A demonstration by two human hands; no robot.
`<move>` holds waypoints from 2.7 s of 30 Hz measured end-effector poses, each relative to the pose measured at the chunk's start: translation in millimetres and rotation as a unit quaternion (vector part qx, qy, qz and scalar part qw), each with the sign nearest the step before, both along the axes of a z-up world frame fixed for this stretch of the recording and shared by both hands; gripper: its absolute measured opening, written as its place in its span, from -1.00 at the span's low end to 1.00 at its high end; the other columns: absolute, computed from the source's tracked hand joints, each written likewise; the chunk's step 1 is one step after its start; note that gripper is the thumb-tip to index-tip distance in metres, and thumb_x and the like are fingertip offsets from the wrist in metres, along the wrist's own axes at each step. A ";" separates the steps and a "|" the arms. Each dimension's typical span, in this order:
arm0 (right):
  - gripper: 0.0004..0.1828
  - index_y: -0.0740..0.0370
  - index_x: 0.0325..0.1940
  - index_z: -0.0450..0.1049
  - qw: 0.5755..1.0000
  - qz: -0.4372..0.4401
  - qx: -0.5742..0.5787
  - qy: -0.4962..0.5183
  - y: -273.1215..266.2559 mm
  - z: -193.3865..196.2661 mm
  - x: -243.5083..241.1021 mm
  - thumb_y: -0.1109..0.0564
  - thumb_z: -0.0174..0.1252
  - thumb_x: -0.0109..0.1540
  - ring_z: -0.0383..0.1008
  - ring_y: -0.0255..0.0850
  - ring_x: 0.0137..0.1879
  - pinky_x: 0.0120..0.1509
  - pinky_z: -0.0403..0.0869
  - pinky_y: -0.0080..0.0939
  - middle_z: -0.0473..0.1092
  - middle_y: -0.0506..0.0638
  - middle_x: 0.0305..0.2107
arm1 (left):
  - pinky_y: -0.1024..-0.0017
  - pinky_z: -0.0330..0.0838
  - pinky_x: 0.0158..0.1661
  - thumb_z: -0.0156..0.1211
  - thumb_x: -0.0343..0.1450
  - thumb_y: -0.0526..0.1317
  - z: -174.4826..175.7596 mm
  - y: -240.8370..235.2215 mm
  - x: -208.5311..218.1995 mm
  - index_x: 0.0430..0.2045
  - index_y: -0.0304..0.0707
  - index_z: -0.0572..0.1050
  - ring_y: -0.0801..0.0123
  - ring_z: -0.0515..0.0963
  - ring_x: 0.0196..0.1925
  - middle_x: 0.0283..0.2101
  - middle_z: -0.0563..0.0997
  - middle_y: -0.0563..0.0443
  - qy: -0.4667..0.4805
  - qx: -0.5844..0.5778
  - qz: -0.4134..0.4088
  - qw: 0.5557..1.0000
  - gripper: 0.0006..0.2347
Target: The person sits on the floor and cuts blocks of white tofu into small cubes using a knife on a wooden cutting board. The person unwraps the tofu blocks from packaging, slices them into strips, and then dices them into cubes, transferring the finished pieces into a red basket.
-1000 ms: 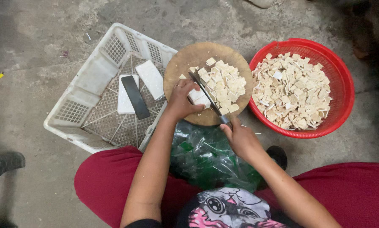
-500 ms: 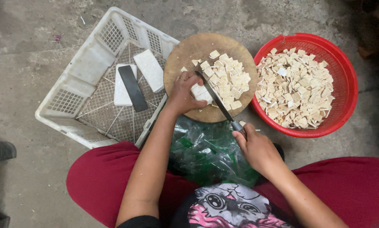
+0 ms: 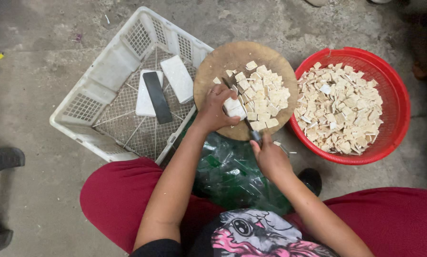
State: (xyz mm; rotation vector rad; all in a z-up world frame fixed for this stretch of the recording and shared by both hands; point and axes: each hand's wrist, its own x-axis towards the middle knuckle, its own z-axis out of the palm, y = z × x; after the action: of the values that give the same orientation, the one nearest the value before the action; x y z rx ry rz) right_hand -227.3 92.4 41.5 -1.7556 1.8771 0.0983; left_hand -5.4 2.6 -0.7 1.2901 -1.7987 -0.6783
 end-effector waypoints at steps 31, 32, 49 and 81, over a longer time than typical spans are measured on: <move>-0.39 0.25 0.28 0.15 0.999 0.034 -0.006 -0.030 7.9 30.4 -9.4 -0.25 -0.13 0.36 0.50 0.43 -0.09 -0.01 0.45 0.32 0.50 0.46 -0.28 | 0.21 0.43 0.08 0.56 0.01 -0.16 2.3 -2.3 4.6 -0.24 -0.16 0.50 0.03 0.49 0.09 -0.04 0.46 -0.11 0.032 -0.005 -0.012 0.999 -0.53; -0.41 0.27 0.21 0.20 0.999 0.029 0.009 -0.012 13.0 26.6 -9.4 -0.27 -0.14 0.37 0.52 0.41 -0.07 0.03 0.46 0.30 0.51 0.45 -0.28 | 0.20 0.42 0.08 0.57 0.01 -0.16 2.3 -2.0 4.5 -0.25 -0.16 0.50 0.02 0.48 0.09 -0.04 0.45 -0.12 0.033 -0.013 -0.014 0.999 -0.52; -0.40 0.33 0.16 0.22 0.996 0.037 -0.056 -0.065 -2.8 25.2 -9.4 -0.27 -0.13 0.36 0.46 0.46 -0.04 0.03 0.41 0.35 0.46 0.50 -0.20 | 0.16 0.39 0.14 0.54 0.05 -0.12 -5.2 -2.3 8.0 -0.19 -0.17 0.50 -0.02 0.45 0.14 -0.02 0.46 -0.13 -0.005 -0.046 -0.016 0.999 -0.51; -0.41 0.33 0.14 0.25 0.997 0.020 -0.039 -0.070 -16.2 -2.6 -17.9 -0.27 -0.12 0.38 0.46 0.48 -0.07 0.01 0.40 0.36 0.46 0.50 -0.24 | 0.17 0.39 0.11 0.55 0.06 -0.16 0.8 4.4 7.0 -0.19 -0.22 0.47 0.00 0.46 0.08 -0.06 0.47 -0.11 0.016 -0.068 -0.011 0.998 -0.51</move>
State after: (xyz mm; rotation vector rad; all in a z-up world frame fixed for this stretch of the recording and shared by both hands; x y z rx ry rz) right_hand -245.2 76.2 38.9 -1.8046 1.7671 -0.0823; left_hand 1.6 7.1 0.1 1.1639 -1.8037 -0.5760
